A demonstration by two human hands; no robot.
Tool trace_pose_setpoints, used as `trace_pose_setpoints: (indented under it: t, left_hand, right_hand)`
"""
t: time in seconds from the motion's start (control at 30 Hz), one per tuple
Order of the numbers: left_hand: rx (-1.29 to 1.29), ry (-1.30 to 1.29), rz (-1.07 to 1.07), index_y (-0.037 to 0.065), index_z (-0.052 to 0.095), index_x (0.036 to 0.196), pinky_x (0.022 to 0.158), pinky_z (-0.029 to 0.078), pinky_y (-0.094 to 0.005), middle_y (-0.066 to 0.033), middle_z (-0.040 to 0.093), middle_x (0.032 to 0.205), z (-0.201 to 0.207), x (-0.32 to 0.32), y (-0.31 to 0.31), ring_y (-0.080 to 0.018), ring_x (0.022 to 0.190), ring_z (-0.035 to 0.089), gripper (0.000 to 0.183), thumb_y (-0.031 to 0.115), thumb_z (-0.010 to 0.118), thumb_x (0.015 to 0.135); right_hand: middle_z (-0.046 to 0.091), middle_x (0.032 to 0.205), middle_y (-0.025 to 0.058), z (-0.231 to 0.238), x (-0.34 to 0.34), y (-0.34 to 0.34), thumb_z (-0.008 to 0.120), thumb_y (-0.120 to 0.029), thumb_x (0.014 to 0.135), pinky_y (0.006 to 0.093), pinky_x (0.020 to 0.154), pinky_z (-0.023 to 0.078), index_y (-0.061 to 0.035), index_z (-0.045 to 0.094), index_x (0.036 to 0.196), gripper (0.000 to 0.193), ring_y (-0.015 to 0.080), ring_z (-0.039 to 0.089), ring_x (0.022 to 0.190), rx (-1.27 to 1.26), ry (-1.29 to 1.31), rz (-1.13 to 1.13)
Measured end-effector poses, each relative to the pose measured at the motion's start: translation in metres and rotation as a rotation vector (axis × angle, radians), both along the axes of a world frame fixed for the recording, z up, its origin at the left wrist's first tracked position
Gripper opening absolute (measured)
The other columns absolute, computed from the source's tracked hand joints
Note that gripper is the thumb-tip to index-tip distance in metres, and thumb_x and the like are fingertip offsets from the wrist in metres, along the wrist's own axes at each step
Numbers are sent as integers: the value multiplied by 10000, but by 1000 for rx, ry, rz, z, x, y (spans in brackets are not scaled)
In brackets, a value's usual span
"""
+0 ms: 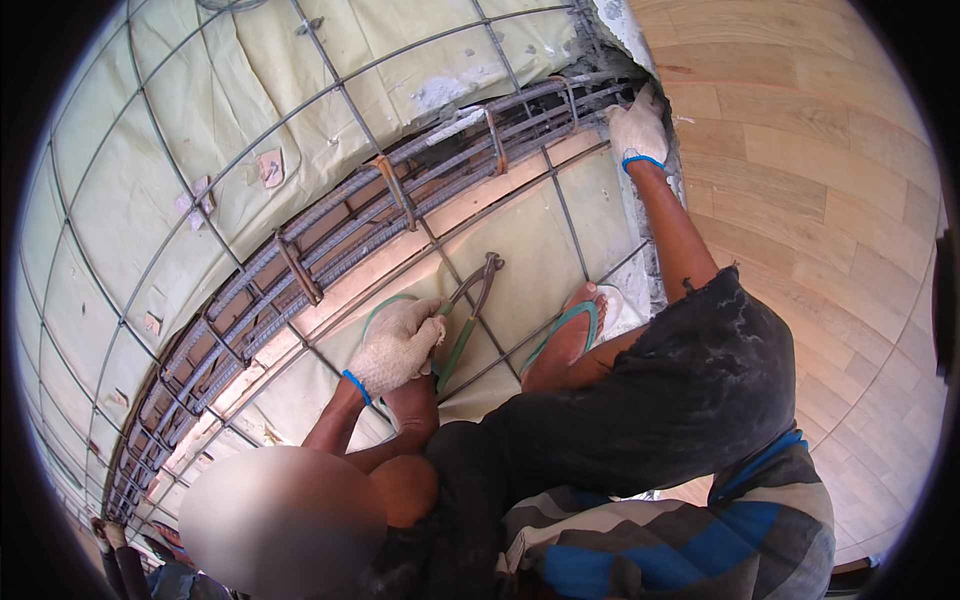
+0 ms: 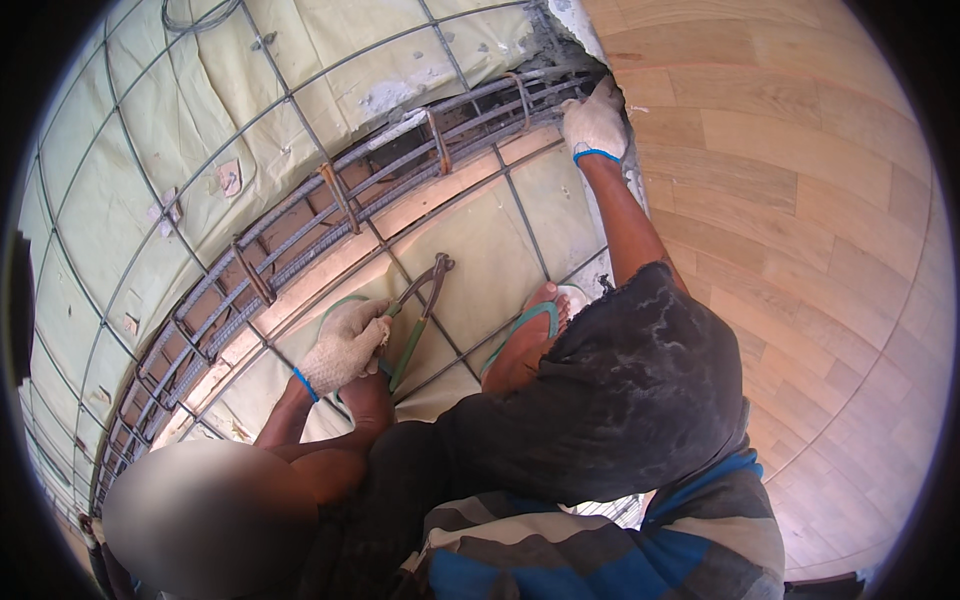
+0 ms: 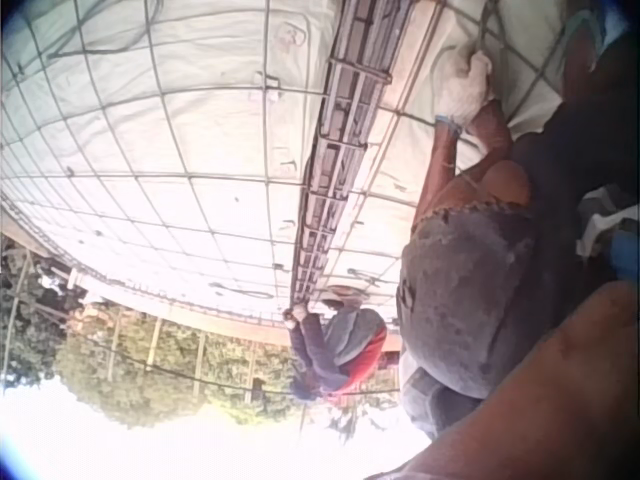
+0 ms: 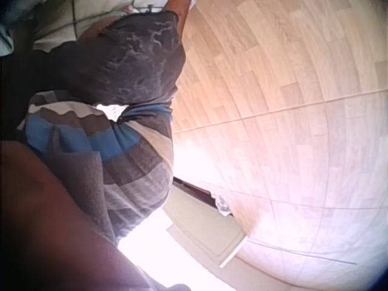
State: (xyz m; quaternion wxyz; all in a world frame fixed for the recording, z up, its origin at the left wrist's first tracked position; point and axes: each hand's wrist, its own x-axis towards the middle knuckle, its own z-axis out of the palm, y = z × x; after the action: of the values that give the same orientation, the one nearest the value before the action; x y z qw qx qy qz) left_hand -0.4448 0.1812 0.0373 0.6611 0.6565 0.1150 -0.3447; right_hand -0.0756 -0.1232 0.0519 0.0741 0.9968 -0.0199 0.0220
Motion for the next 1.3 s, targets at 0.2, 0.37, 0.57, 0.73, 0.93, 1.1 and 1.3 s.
trace_pose_setpoints:
  t: [0.2, 0.37, 0.57, 0.73, 0.93, 1.1, 1.3]
  left_hand:
    - [-27, 43, 7, -56, 687, 1275, 679, 543, -421, -166, 646, 759, 5, 3, 4, -283, 688, 701, 452, 295, 559, 1021]
    - [-39, 25, 23, -67, 684, 1275, 654, 543, -409, -166, 635, 749, 4, 2, 4, -268, 674, 700, 448, 280, 565, 1018]
    - [-37, -2, -4, -72, 683, 1268, 708, 543, -441, -182, 646, 775, 4, 4, 7, -303, 682, 697, 448, 277, 563, 1015]
    - [-29, -3, 19, -54, 697, 1252, 729, 532, -462, -192, 654, 769, 2, 3, 4, -346, 730, 692, 441, 284, 561, 1005]
    - [-28, -30, 12, -40, 723, 1143, 740, 524, -478, -198, 651, 766, -1, 1, 3, -364, 762, 685, 391, 282, 558, 993]
    - [-19, -56, 31, -39, 723, 1089, 727, 524, -472, -193, 644, 757, 0, -2, 4, -354, 744, 683, 373, 283, 561, 991]
    - [-41, 3, 62, -48, 705, 1235, 673, 544, -426, -160, 626, 739, 3, -2, 3, -291, 687, 688, 422, 281, 565, 1010]
  right_hand:
    - [548, 1476, 327, -4, 9, 18, 712, -380, 928, 527, 1060, 534, 80, 366, 1534, 835, 446, 637, 1286, -154, 50, -173]
    - [617, 1409, 345, -4, 31, 12, 649, -421, 937, 507, 1087, 521, 86, 559, 1407, 697, 436, 639, 1307, -76, 260, -232]
    - [639, 1380, 339, 12, 40, 18, 680, -465, 908, 485, 1097, 516, 62, 690, 1296, 654, 431, 635, 1314, -117, 326, -193]
    - [654, 1349, 337, 16, 45, 9, 736, -437, 884, 493, 1096, 516, 52, 729, 1239, 605, 440, 635, 1304, -26, 333, -212]
    - [650, 1332, 368, -5, 30, 2, 641, -387, 952, 512, 1067, 526, 136, 508, 1421, 715, 470, 662, 1248, -75, 291, -192]
    - [660, 1288, 394, -11, -5, 13, 603, -370, 977, 536, 1051, 524, 171, 102, 1584, 956, 491, 678, 1202, -50, 271, -188]
    - [682, 1230, 392, 14, -10, 17, 664, -423, 945, 550, 1029, 535, 103, 290, 1547, 883, 507, 685, 1171, -49, 221, -100]
